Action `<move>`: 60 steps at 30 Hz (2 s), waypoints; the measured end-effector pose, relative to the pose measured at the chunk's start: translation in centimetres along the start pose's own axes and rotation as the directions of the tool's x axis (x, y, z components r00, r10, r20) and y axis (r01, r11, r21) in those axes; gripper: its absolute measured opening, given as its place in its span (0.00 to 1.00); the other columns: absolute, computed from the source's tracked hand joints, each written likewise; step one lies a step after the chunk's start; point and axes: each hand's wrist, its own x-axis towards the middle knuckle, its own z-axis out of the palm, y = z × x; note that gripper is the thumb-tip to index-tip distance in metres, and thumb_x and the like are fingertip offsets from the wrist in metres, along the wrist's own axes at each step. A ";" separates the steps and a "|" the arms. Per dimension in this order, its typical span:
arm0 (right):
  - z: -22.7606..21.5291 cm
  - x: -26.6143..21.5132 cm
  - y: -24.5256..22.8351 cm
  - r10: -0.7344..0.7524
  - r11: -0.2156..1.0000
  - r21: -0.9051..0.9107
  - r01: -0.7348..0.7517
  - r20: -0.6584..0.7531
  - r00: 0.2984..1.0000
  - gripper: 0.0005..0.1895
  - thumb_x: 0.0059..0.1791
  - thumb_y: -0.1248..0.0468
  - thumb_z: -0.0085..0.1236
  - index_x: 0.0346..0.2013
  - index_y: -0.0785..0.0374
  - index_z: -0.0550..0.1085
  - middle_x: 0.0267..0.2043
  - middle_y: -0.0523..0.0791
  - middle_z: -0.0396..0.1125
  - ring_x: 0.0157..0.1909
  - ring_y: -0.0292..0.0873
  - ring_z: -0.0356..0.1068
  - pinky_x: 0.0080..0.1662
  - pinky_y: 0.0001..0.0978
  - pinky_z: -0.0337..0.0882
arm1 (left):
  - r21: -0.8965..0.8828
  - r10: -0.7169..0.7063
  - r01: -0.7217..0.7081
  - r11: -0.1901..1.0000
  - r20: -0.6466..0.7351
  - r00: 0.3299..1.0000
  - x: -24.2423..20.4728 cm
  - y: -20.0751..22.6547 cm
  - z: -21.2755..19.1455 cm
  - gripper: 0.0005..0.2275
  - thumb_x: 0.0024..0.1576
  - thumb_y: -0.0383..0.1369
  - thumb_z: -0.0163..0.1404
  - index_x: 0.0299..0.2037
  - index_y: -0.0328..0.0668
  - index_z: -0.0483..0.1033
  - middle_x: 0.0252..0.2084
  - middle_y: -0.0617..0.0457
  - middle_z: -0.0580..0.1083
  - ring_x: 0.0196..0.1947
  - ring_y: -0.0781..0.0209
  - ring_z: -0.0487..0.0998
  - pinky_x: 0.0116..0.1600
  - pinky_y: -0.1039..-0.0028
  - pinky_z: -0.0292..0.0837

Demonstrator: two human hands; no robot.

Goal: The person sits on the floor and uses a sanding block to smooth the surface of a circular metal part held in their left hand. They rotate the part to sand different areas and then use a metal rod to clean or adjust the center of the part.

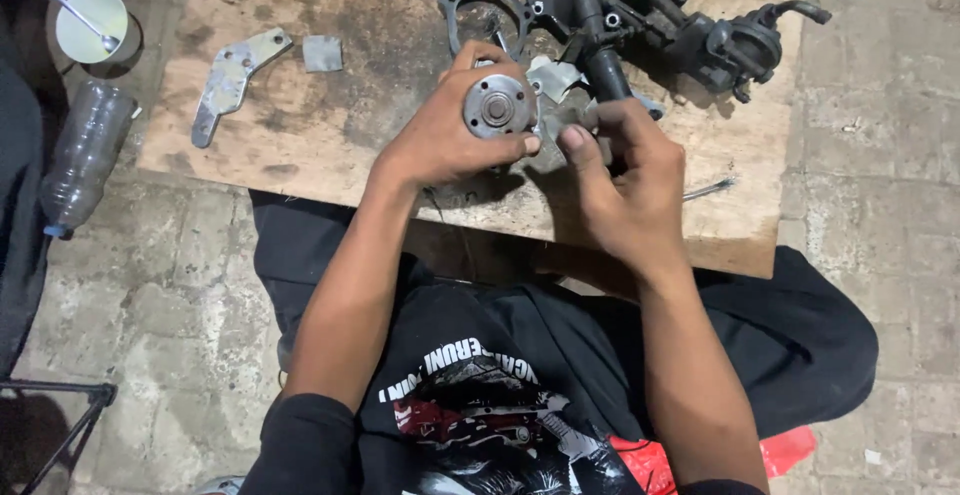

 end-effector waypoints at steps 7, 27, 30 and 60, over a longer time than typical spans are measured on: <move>0.6 0.7 0.2 -0.043 0.999 0.014 0.044 -0.017 0.999 0.04 0.56 0.71 0.58 0.41 0.70 0.72 0.26 0.41 0.62 0.26 0.33 0.55 0.30 0.25 0.57 | 0.031 -0.041 0.042 0.999 -0.015 0.999 -0.4 0.4 0.0 0.16 0.44 0.42 0.65 0.39 0.49 0.80 0.56 0.49 0.63 0.55 0.42 0.67 0.58 0.52 0.66; 3.7 0.7 0.9 -0.025 0.964 0.261 0.060 -0.135 0.991 0.02 0.58 0.71 0.52 0.42 0.68 0.72 0.28 0.44 0.63 0.20 0.34 0.62 0.24 0.24 0.62 | -0.174 0.227 -0.259 0.950 -0.182 0.957 -1.6 0.4 0.8 0.27 0.45 0.15 0.56 0.57 0.46 0.70 0.46 0.43 0.78 0.51 0.45 0.80 0.59 0.55 0.72; 5.3 0.2 1.0 -0.062 0.976 0.194 0.100 -0.192 0.979 0.03 0.57 0.73 0.52 0.40 0.70 0.70 0.27 0.48 0.63 0.19 0.36 0.62 0.22 0.26 0.59 | -0.125 0.223 -0.253 0.959 -0.215 0.951 -2.3 1.2 1.1 0.26 0.47 0.15 0.55 0.57 0.42 0.67 0.46 0.38 0.76 0.50 0.38 0.79 0.58 0.50 0.72; 6.2 3.8 -1.4 -0.293 0.954 -0.130 0.269 -0.236 0.927 0.06 0.56 0.73 0.54 0.35 0.70 0.68 0.25 0.45 0.64 0.24 0.37 0.57 0.29 0.30 0.59 | -0.101 0.196 -0.245 0.964 -0.347 0.917 -2.8 3.3 2.2 0.22 0.47 0.17 0.47 0.53 0.39 0.60 0.34 0.48 0.76 0.30 0.61 0.73 0.36 0.68 0.70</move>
